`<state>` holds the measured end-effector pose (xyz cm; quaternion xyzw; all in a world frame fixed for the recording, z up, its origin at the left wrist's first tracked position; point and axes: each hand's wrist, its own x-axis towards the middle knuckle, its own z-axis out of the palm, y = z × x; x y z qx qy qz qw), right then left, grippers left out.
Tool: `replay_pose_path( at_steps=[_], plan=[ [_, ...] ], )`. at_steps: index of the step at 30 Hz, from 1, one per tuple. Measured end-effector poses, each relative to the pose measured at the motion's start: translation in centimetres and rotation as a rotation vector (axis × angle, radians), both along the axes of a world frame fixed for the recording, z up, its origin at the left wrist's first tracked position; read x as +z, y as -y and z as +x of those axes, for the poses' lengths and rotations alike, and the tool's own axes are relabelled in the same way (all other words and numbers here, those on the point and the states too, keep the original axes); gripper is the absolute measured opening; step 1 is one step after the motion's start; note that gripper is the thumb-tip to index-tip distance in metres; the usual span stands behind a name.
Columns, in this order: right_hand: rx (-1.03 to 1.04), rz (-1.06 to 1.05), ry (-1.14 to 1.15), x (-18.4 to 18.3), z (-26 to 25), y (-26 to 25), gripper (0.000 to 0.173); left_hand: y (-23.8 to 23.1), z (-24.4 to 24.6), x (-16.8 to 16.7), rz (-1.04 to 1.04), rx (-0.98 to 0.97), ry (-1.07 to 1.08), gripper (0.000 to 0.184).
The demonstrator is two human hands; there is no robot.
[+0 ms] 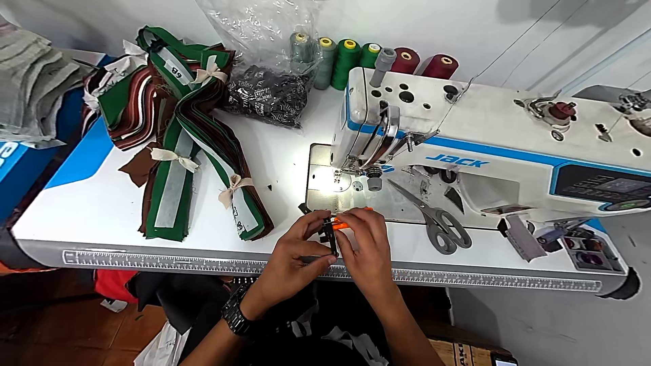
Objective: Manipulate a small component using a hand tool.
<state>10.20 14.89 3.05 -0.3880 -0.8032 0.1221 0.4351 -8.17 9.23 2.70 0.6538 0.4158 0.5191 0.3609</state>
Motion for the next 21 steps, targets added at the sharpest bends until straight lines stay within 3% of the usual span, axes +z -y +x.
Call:
replay_pose_path(
  at_steps=[5, 12, 21],
  plan=[
    [0.002, 0.005, 0.011, 0.1, 0.4, -0.4, 0.019, 0.0, 0.2, 0.1, -0.022, 0.061, -0.027, 0.012],
    [-0.154, -0.021, 0.024, -0.1, 3.3, -1.1, 0.030, 0.0, 1.2, 0.3, -0.055, 0.271, -0.072, 0.013],
    [-0.152, -0.003, 0.027, -0.6, 3.2, -0.6, 0.029, 0.2, 1.2, 0.1, 0.023, 0.250, -0.025, 0.013]
  ],
)
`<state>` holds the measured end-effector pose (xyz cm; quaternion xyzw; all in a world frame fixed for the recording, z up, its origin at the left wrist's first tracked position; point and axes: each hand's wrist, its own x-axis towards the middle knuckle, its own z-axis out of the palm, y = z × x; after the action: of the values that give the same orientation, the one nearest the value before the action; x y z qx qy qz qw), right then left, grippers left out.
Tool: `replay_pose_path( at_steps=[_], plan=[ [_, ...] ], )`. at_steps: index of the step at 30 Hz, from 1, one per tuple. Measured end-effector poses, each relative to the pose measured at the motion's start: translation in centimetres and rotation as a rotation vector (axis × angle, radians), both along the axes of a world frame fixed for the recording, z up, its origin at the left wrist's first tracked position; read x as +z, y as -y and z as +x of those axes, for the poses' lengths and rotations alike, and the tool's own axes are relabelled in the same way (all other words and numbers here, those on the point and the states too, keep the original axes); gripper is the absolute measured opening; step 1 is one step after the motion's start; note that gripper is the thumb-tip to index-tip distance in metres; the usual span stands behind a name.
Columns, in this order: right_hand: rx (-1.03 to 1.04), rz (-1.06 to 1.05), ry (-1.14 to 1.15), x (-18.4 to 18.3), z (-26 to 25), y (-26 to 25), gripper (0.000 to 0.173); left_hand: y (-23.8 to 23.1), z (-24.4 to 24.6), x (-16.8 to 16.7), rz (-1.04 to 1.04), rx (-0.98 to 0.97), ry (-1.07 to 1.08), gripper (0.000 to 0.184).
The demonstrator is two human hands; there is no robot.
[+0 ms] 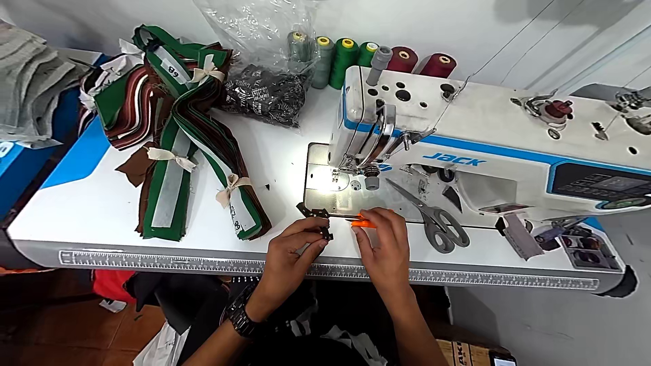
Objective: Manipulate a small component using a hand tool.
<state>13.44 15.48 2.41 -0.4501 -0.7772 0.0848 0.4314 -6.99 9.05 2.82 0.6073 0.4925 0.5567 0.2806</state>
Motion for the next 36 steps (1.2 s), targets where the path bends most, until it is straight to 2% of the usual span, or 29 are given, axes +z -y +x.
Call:
replay_pose_path(
  at_steps=[11, 21, 25, 30, 36],
  plan=[
    [0.136, 0.014, -0.009, 0.3, -3.1, 0.9, 0.024, 0.1, -0.2, 0.0, -0.021, -0.062, 0.015, 0.012],
    [0.165, 0.044, 0.001, 0.5, -3.2, 0.8, 0.019, 0.0, -0.2, 0.0, -0.039, -0.046, 0.015, 0.013],
    [0.087, 0.028, 0.008, 0.5, -2.4, 0.6, 0.021, -0.2, -0.1, 0.2, -0.063, -0.017, 0.018, 0.013],
    [-0.038, -0.068, -0.023, 0.4, -0.6, 0.1, 0.045, -0.3, 0.1, 0.2, -0.068, 0.031, -0.059, 0.016],
    [-0.048, -0.069, -0.054, 0.5, 0.2, 0.0, 0.030, -0.3, 0.3, 0.1, -0.079, 0.060, -0.077, 0.015]
  ],
)
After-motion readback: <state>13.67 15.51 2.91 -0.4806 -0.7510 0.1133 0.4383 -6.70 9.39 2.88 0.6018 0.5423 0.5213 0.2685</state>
